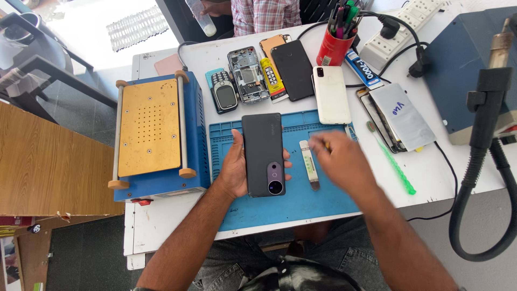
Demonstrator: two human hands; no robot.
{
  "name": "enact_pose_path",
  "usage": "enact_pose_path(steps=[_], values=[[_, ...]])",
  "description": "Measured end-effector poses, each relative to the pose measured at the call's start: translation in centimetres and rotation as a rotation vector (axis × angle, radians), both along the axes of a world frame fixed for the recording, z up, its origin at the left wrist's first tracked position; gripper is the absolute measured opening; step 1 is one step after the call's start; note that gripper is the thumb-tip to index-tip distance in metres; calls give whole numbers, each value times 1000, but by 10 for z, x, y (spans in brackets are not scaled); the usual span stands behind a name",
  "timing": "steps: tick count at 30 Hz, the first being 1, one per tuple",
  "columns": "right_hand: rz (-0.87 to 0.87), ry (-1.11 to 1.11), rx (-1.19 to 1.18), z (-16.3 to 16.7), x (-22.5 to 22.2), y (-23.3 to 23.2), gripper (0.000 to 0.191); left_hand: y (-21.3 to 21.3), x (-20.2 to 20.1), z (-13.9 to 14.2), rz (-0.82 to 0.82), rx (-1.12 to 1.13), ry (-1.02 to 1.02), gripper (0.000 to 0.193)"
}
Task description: The person disassembles a smartphone at a repair bench. They remove the back cover and battery from one phone, set it aside, then hold another phone and use a blade-like tool to pry and scrape along the edges of the device, working around its sides.
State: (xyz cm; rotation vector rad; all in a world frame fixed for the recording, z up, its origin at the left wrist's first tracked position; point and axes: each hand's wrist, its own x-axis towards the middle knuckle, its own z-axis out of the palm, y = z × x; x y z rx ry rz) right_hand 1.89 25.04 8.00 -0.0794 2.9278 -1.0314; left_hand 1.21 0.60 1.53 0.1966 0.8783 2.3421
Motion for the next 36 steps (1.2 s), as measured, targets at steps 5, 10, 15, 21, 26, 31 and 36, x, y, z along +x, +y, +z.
enact_pose_path(steps=[5,10,15,21,26,31,36], values=[[39,28,271,-37,40,-13,47,0,4,5,17,129,56,107],[-5,-62,248,-42,35,-10,38,2,8,5,-17,160,89,108],[-164,-300,-45,-37,19,2,26,4,10,5,-12,137,85,109],[-118,-344,-1166,-36,21,25,23,4,12,5,-21,131,61,110],[-38,-294,-1389,-31,26,26,21,5,12,5,-18,127,60,111],[16,-229,-1397,-23,29,19,16,4,12,6,-13,112,50,112],[-35,-280,-1367,-14,33,15,24,4,12,5,-12,112,39,112]])
